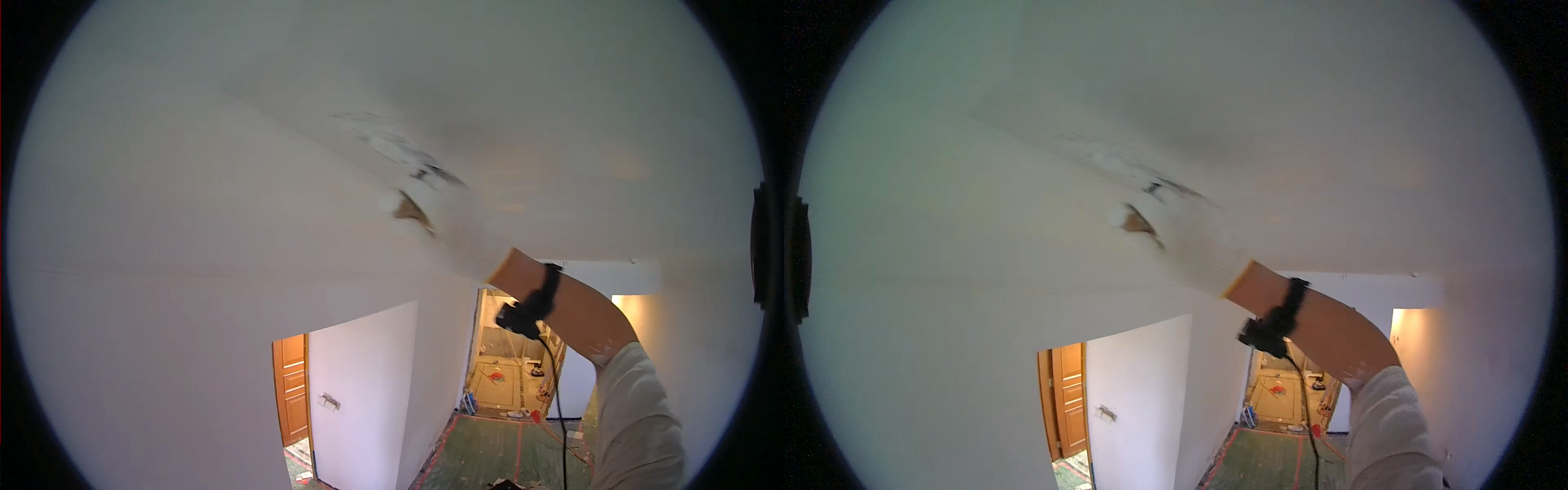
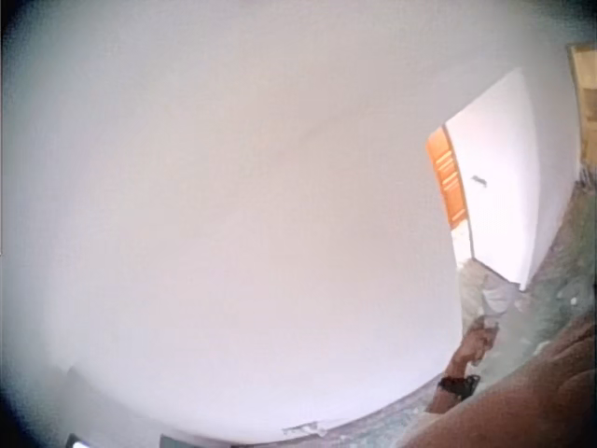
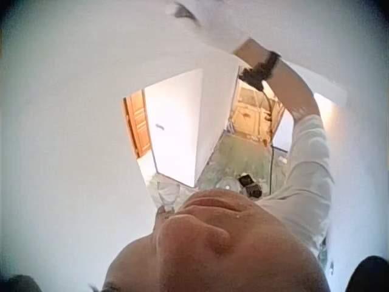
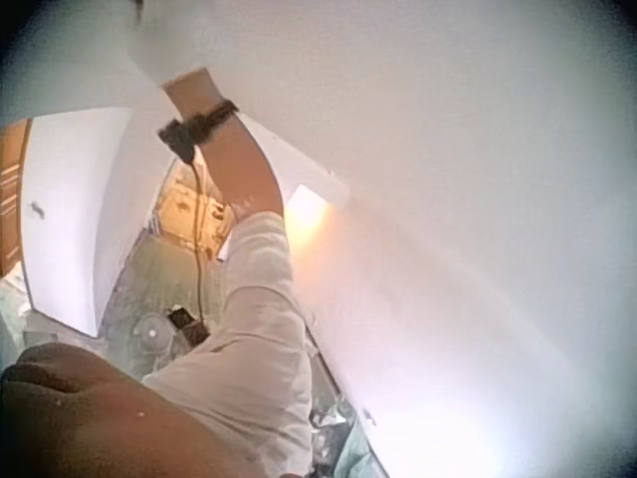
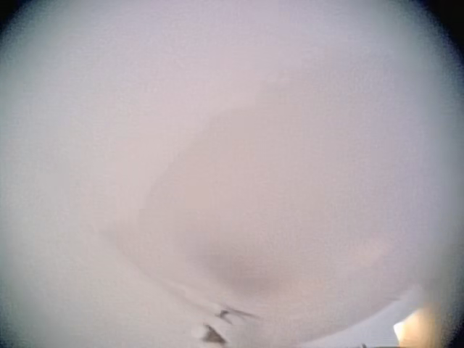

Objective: The person applies plaster to the ceiling using a trowel and a putty knife, repeatedly refilling the tools from a bucket. They spread the plaster across the surface and use the putty knife to smooth the edges and corners.

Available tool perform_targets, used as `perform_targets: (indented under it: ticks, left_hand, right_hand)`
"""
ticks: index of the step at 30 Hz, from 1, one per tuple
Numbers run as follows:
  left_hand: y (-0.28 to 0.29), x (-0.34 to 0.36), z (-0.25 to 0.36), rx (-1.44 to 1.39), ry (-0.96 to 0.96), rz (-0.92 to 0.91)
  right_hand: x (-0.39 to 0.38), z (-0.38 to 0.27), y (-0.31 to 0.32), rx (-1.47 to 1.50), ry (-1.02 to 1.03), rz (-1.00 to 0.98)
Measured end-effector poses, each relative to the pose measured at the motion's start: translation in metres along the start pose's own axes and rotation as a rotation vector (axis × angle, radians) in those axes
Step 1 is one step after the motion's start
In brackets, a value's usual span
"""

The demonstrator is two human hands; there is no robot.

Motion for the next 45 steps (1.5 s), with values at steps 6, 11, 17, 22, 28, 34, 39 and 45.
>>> perform_targets:
  ticks: [6, 11, 17, 22, 28, 34, 39, 45]
  left_hand:
    - [0.013, -0.028, 0.015, -0.153, 0.022, 0.066]
    - [0.04, -0.035, -0.041, 0.337, -0.392, 0.012]
    - [0.074, -0.001, -0.044, 0.197, -0.305, -0.14]
    - [0.076, 0.034, -0.016, 0.113, -0.218, -0.283]
    - [0.001, 0.025, -0.03, -0.146, -0.04, -0.346]
    - [-0.05, -0.003, 0.017, 0.118, -0.584, -0.383]
    - [-0.129, -0.069, -0.029, 0.822, -0.531, -0.411]
    - [-0.145, -0.162, -0.079, -0.386, -0.076, -0.136]
  right_hand:
    - [0.063, -0.043, -0.032, -0.05, 0.022, 0.097]
    - [0.074, -0.049, -0.041, 0.087, -0.023, 0.09]
    - [0.067, -0.04, -0.029, 0.087, 0.045, 0.198]
    - [0.011, -0.041, 0.089, 0.08, -0.048, 0.268]
    - [-0.071, -0.004, 0.237, 0.191, 0.01, 0.425]
    - [-0.154, 0.019, 0.319, 0.476, -0.298, 0.573]
    - [-0.15, -0.028, 0.388, 0.247, -0.071, 0.544]
    - [-0.047, -0.092, 0.304, -0.138, 0.04, 0.117]
Point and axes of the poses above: each hand's wrist, its own x-axis towards the middle knuckle, its own y-axis out of the back of the hand, z = x × y, the point moved 7 cm from there along x, towards the middle knuckle, and after that the axes turned 6 degrees about -y, right-handed, at the moved point
